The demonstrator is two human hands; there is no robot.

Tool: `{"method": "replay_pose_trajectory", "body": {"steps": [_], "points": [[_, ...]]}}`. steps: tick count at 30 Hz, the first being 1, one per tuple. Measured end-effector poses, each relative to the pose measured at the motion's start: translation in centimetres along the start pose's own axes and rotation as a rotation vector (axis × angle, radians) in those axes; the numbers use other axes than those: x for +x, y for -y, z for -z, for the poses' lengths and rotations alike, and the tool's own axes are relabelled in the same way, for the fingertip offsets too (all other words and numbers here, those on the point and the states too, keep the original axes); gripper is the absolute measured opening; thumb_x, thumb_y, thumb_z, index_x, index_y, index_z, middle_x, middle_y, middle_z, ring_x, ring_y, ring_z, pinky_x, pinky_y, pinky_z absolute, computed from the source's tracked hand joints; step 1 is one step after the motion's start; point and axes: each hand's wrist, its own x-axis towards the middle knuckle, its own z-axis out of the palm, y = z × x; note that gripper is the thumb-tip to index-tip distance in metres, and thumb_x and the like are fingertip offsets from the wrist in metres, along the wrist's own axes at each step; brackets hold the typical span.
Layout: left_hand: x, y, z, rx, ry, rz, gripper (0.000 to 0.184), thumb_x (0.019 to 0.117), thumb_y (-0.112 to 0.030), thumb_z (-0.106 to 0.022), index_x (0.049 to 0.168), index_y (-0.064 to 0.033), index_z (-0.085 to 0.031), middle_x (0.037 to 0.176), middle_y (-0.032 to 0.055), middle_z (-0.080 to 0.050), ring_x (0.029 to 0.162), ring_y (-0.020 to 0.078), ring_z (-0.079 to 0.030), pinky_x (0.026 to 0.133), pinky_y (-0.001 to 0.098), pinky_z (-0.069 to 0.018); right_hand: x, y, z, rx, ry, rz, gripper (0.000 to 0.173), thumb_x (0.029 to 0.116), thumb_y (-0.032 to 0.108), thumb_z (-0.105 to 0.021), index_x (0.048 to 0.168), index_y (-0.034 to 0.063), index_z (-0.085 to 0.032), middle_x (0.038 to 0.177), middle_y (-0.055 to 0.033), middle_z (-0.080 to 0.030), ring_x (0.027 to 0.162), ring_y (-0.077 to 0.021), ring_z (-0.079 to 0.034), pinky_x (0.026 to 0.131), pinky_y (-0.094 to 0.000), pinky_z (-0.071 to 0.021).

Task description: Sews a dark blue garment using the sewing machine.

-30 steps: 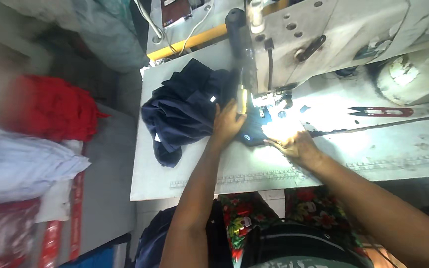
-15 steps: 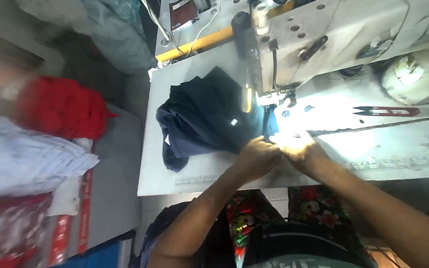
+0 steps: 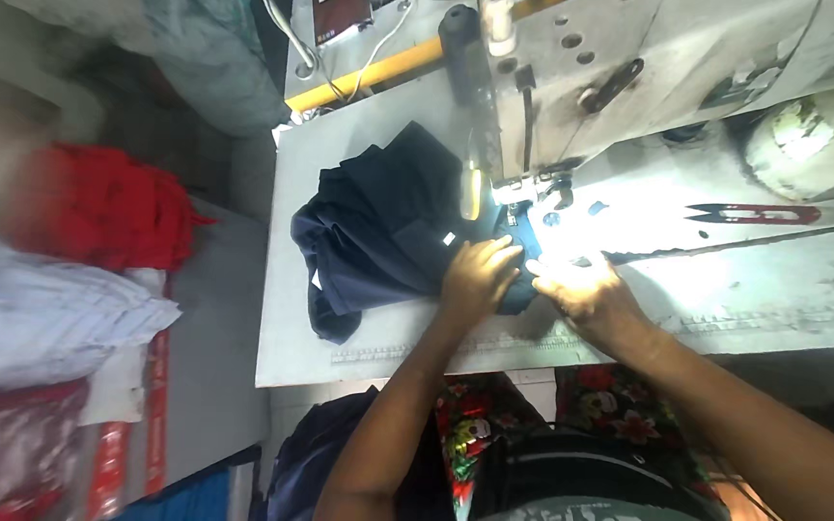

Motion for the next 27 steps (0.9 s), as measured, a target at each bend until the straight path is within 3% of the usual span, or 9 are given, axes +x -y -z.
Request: {"method": "replay_pose_trajectory", "body": {"steps": [7, 13, 19, 27], "points": [[0.7, 0.6, -0.1, 0.015, -0.006, -0.006, 0.029, 0.1, -0.016, -0.061, 0.125, -0.0095, -0.074, 0.132, 0.0172, -0.068, 0.123, 0.0354, -0.065, 0.108, 0.0601, -0.0439, 0.5, -0.1, -0.1, 0.008, 0.034, -0.052, 0.02, 0.0946, -0.001, -0.058, 0.101, 0.0029, -0.076, 0.124, -0.0143, -0.073, 0.116, -0.035, -0.07, 0.097, -0.0658, -0.0458], [1.1, 0.9, 0.0, 0.046, 0.0, -0.024, 0.031, 0.1014, -0.017, -0.059, 0.129, -0.0123, -0.073, 0.133, 0.0173, -0.067, 0.125, 0.0357, -0.064, 0.109, 0.0623, -0.0423, 0.9, -0.6, -0.2, -0.024, 0.036, -0.063, 0.02, 0.0939, 0.001, -0.061, 0.105, 0.0052, -0.077, 0.122, -0.0135, -0.074, 0.11, -0.0368, -0.071, 0.098, -0.0625, -0.0456], [1.1, 1.0, -0.3, 0.092, -0.028, -0.048, 0.031, 0.1022, -0.018, -0.057, 0.127, -0.0119, -0.073, 0.134, 0.0108, -0.069, 0.125, 0.0327, -0.065, 0.108, 0.06, -0.0436, 1.0, -0.8, -0.5, -0.044, 0.013, -0.067, 0.022, 0.0942, 0.0, -0.059, 0.104, 0.0057, -0.078, 0.122, -0.0134, -0.074, 0.108, -0.0372, -0.07, 0.097, -0.0597, -0.0462], [1.6, 1.3, -0.6, 0.133, -0.04, -0.048, 0.032, 0.1033, -0.02, -0.055, 0.129, -0.0143, -0.073, 0.134, 0.0088, -0.069, 0.125, 0.0311, -0.065, 0.108, 0.0595, -0.0437, 1.2, -0.6, -0.8, -0.086, 0.007, -0.107, 0.021, 0.0973, 0.005, -0.058, 0.106, 0.006, -0.077, 0.126, -0.0127, -0.072, 0.114, -0.0375, -0.068, 0.099, -0.0588, -0.0461]]}}
